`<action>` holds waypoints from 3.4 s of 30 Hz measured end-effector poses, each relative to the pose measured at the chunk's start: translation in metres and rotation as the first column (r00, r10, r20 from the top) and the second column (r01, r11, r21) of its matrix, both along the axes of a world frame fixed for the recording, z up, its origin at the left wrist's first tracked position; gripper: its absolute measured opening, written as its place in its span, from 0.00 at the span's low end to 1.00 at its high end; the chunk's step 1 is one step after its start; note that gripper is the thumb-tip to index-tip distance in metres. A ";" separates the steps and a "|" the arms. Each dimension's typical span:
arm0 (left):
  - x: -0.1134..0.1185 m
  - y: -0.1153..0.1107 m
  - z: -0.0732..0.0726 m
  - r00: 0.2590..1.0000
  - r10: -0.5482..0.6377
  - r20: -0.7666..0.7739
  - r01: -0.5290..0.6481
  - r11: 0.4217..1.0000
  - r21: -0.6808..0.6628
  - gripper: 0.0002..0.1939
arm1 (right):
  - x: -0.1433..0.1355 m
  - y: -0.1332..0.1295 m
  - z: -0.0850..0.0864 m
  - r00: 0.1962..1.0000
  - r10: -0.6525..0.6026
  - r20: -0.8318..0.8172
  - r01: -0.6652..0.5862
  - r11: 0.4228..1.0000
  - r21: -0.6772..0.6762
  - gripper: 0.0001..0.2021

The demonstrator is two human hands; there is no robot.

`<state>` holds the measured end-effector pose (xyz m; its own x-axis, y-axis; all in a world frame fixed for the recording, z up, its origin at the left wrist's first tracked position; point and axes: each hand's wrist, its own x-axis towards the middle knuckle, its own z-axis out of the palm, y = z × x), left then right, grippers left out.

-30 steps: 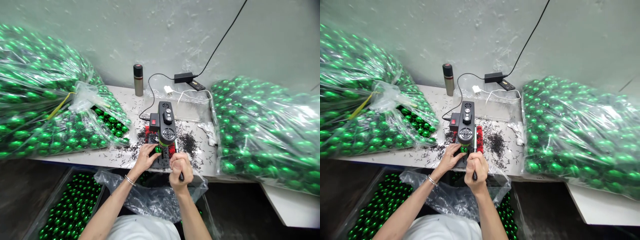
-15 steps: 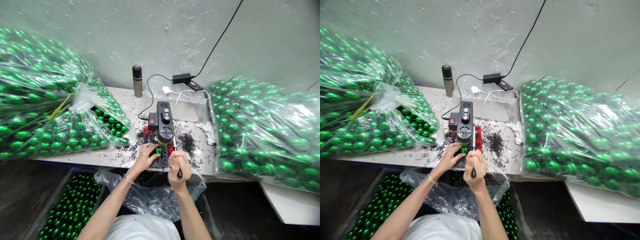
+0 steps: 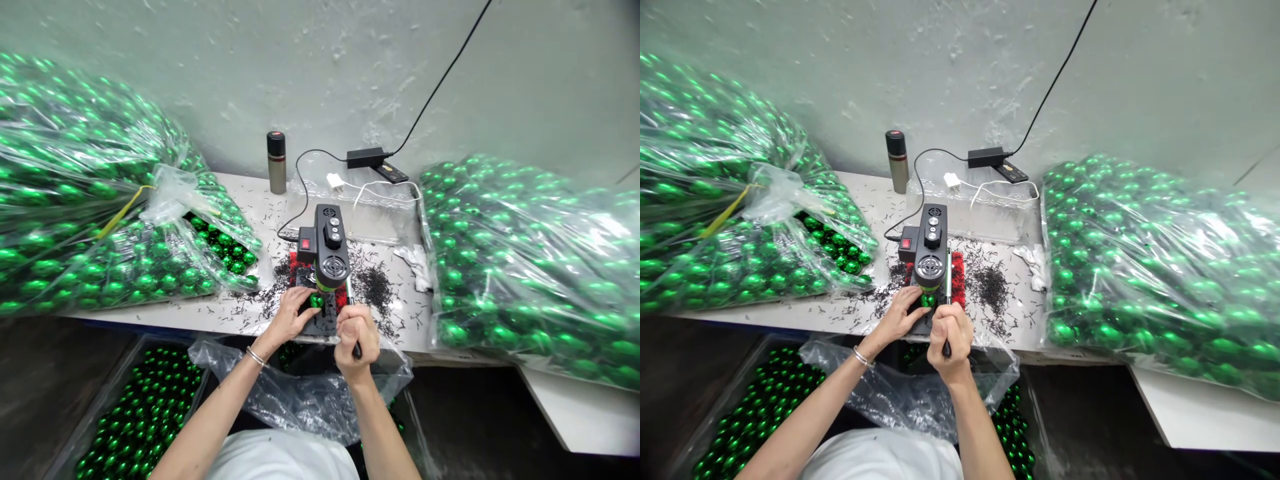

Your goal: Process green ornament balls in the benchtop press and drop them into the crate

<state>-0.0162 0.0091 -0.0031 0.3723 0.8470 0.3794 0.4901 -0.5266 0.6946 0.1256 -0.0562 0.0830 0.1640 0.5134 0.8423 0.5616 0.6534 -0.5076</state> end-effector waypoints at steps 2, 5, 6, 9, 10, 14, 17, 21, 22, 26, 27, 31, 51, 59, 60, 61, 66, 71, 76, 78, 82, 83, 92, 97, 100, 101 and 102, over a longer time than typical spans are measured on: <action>0.000 0.000 -0.001 1.000 0.003 -0.004 -0.003 1.000 0.001 0.17 | -0.001 0.001 -0.004 1.000 -0.006 -0.007 0.007 1.000 0.011 0.13; 0.001 0.000 -0.001 1.000 0.005 -0.005 -0.005 1.000 0.007 0.16 | -0.002 0.002 -0.013 1.000 -0.016 -0.004 0.016 0.999 0.032 0.12; 0.001 0.000 -0.002 1.000 0.008 -0.005 -0.008 1.000 0.010 0.16 | -0.002 0.002 -0.016 1.000 -0.020 -0.002 0.020 0.999 0.035 0.12; 0.002 0.000 -0.003 1.000 0.025 0.001 -0.025 1.000 0.013 0.16 | -0.003 0.002 -0.024 0.999 -0.036 0.001 0.036 0.999 0.039 0.13; 0.002 0.000 -0.003 1.000 0.030 0.003 -0.030 0.999 0.013 0.16 | -0.003 0.002 -0.026 0.999 -0.042 0.000 0.042 0.998 0.042 0.13; 0.003 0.000 -0.003 1.000 0.031 0.005 -0.031 0.999 0.014 0.17 | -0.003 0.003 -0.033 0.998 -0.057 -0.005 0.057 0.997 0.047 0.13; 0.003 0.000 -0.003 1.000 0.029 0.010 -0.029 0.999 0.018 0.17 | -0.003 0.003 -0.035 0.998 -0.064 -0.015 0.065 0.997 0.041 0.13; 0.003 0.000 -0.003 0.999 0.030 0.011 -0.030 0.999 0.018 0.17 | 0.000 0.003 -0.030 0.999 -0.036 0.012 0.035 0.998 0.054 0.13; 0.002 0.000 -0.003 0.999 0.030 0.011 -0.031 0.999 0.018 0.17 | 0.001 0.003 -0.028 0.999 -0.025 0.026 0.023 0.998 0.052 0.13; 0.002 -0.001 -0.002 1.000 0.023 0.019 -0.023 1.000 0.015 0.17 | 0.002 0.002 -0.025 0.999 -0.023 0.040 0.021 0.999 0.035 0.13; 0.002 -0.001 -0.002 1.000 0.021 0.019 -0.021 1.000 0.012 0.17 | 0.002 0.002 -0.025 0.999 -0.030 0.034 0.028 0.999 0.036 0.13; 0.002 -0.001 0.001 1.000 0.019 0.014 -0.019 1.000 -0.002 0.17 | -0.001 0.003 -0.031 0.999 -0.041 0.008 0.041 0.998 0.048 0.13; 0.002 -0.002 -0.002 0.999 0.021 0.034 -0.021 1.000 -0.011 0.17 | 0.001 0.007 -0.053 0.999 -0.046 0.001 0.046 0.996 0.072 0.16; 0.003 0.000 -0.006 0.996 0.010 0.093 -0.008 1.000 -0.028 0.18 | 0.007 0.006 -0.037 0.989 -0.027 0.146 0.015 0.997 0.081 0.14; 0.003 0.001 -0.006 0.995 0.010 0.101 -0.007 0.999 -0.031 0.17 | 0.007 0.005 -0.028 0.992 -0.033 0.125 0.023 0.997 0.078 0.14; 0.004 0.002 -0.005 0.994 0.012 0.108 -0.009 0.999 -0.033 0.17 | 0.006 0.005 -0.018 0.994 -0.039 0.102 0.032 0.997 0.066 0.14; -0.001 -0.013 0.010 0.989 0.067 0.131 -0.068 0.998 0.003 0.17 | 0.005 0.004 0.039 0.999 -0.046 -0.002 0.046 0.997 -0.058 0.14; -0.026 -0.076 0.017 0.993 -0.115 0.031 0.115 0.993 0.009 0.24 | 0.005 0.003 0.045 0.999 -0.046 0.006 0.047 0.998 -0.049 0.14; -0.044 -0.119 -0.002 0.979 -0.138 -0.148 0.119 0.984 -0.132 0.32 | 0.002 0.004 0.026 0.997 -0.075 -0.037 0.075 0.997 0.001 0.15; -0.050 -0.112 0.000 0.991 -0.076 -0.108 0.069 0.995 -0.068 0.28 | 0.001 0.004 0.024 0.997 -0.063 -0.039 0.063 0.998 0.001 0.15; -0.072 -0.053 0.029 0.977 0.212 0.017 -0.212 0.964 0.161 0.16 | 0.002 0.003 0.024 0.998 -0.052 -0.020 0.051 0.999 -0.006 0.14; -0.080 -0.031 0.038 0.948 0.317 0.002 -0.312 0.930 0.193 0.15 | 0.002 0.003 0.024 0.998 -0.052 -0.021 0.052 0.999 -0.010 0.14; -0.092 0.092 0.057 0.756 0.472 -0.453 -0.471 0.873 0.124 0.03 | 0.001 0.003 0.026 1.000 -0.016 0.001 0.016 1.000 0.020 0.15; -0.094 0.088 0.057 0.786 0.456 -0.417 -0.468 0.880 0.081 0.06 | 0.001 0.003 0.025 1.000 -0.010 0.016 0.010 0.999 0.032 0.15; -0.107 0.083 0.066 0.873 0.450 -0.188 -0.475 0.873 -0.113 0.15 | 0.001 0.003 0.024 1.000 -0.008 0.018 0.007 0.999 0.031 0.14; -0.111 0.080 0.069 0.893 0.448 -0.033 -0.443 0.867 -0.230 0.18 | 0.001 0.003 0.023 1.000 -0.008 0.017 0.007 0.999 0.032 0.14; -0.114 0.077 0.073 0.881 0.448 0.151 -0.376 0.858 -0.351 0.19 | 0.001 0.003 0.023 1.000 -0.010 0.017 0.009 0.999 0.033 0.14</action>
